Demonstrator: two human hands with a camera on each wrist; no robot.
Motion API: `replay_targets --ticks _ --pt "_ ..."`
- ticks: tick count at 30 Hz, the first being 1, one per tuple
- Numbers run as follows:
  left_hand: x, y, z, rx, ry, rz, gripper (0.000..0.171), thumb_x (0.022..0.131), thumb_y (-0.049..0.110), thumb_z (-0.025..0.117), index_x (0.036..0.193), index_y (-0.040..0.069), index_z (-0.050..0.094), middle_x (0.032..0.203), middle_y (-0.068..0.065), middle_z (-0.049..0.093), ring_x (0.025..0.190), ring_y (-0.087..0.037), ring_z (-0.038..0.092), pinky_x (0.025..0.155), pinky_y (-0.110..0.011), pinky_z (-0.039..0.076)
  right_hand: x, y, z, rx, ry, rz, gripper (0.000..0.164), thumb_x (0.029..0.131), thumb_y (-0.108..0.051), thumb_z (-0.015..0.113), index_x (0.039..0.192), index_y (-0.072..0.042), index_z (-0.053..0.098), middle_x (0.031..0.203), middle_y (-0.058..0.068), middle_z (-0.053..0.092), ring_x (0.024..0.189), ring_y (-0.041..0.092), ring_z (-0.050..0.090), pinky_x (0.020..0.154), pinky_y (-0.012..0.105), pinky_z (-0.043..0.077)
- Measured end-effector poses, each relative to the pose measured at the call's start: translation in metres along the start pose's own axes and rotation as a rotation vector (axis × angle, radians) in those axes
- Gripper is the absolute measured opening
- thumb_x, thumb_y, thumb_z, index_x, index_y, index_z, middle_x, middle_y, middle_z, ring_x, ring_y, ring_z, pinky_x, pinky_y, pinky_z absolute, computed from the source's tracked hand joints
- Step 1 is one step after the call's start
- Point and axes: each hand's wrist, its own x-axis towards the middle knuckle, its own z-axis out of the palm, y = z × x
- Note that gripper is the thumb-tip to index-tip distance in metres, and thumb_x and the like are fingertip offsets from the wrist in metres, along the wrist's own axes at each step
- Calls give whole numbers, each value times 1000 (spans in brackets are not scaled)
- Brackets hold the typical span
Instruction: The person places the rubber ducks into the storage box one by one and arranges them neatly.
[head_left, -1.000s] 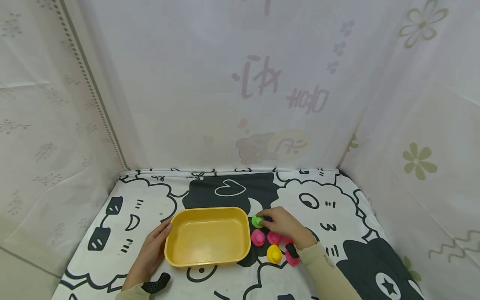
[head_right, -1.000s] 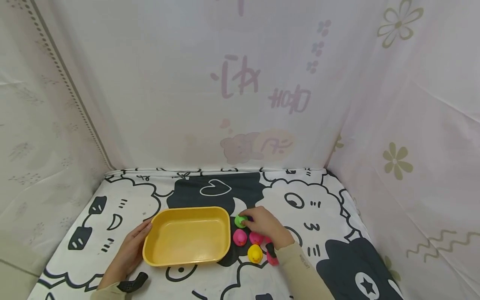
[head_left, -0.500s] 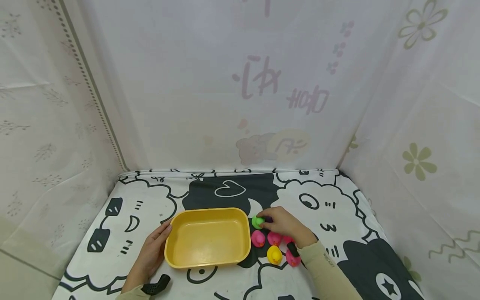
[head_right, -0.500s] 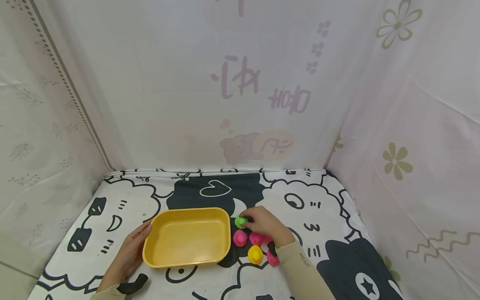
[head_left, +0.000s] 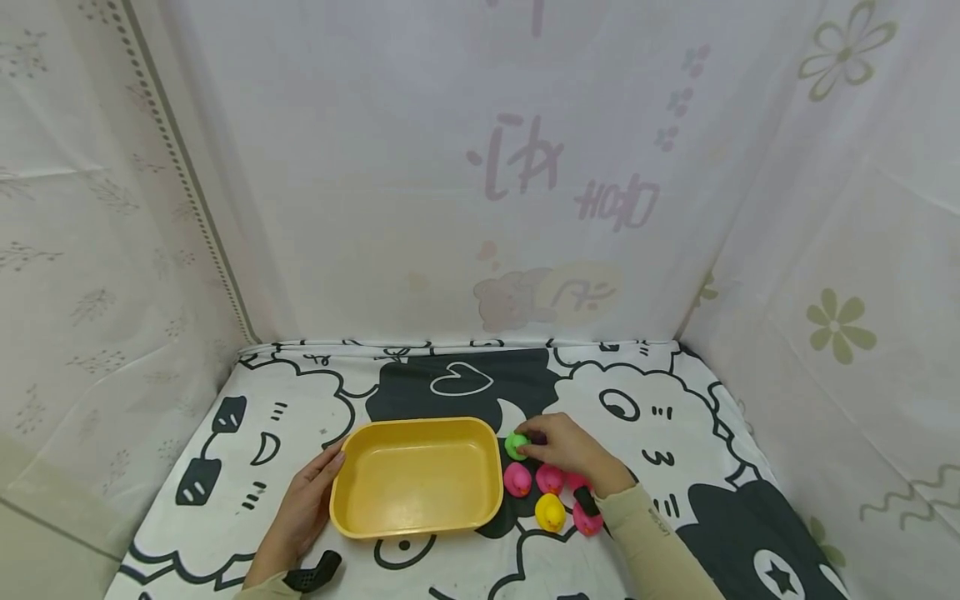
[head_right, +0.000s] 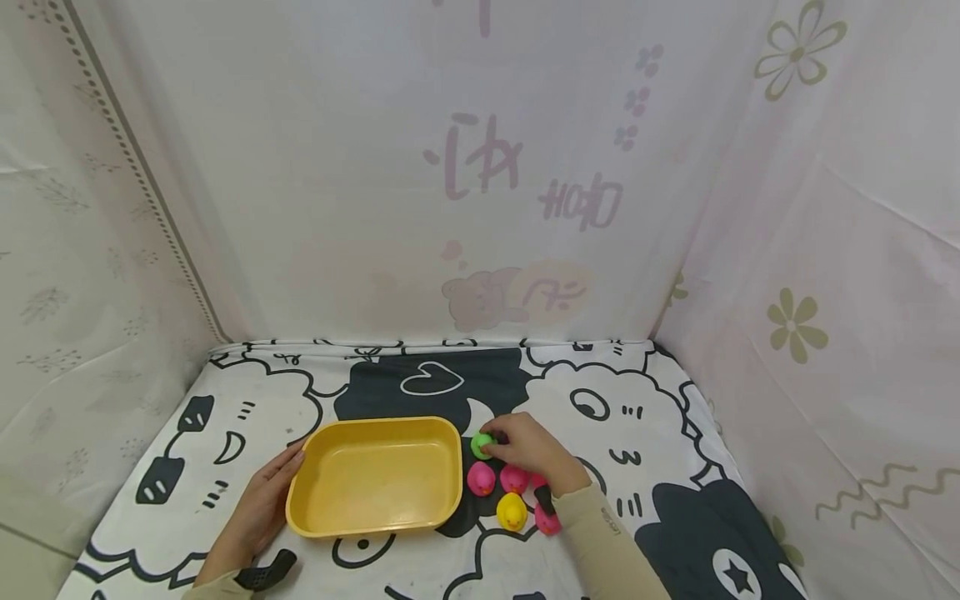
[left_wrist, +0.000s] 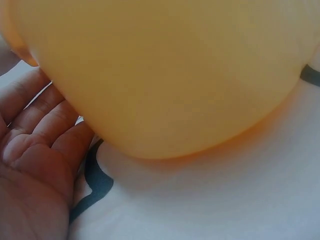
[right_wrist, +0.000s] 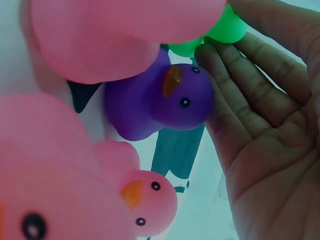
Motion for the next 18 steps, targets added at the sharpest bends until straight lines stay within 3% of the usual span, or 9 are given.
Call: replay_targets --ticks 6,11,18 --pt "0 -1 -1 0 -3 2 71 100 48 58 155 8 37 157 -6 36 117 7 54 97 -17 48 0 -2 -3 3 39 41 25 91 -29 77 113 -18 74 95 -14 68 86 7 62 80 23 57" --pt "1 -1 -2 -8 -23 24 71 101 47 57 156 7 36 158 -6 36 119 8 53 98 -17 47 0 -6 -8 15 82 77 25 91 -33 76 112 -20 74 96 -14 68 89 8 61 83 28 58" --pt "0 -1 -2 -30 -25 21 71 101 45 58 155 6 36 150 4 44 118 7 54 98 -17 48 1 -9 -13 36 178 65 19 90 -31 78 106 -21 75 92 -15 67 87 8 62 83 30 58"
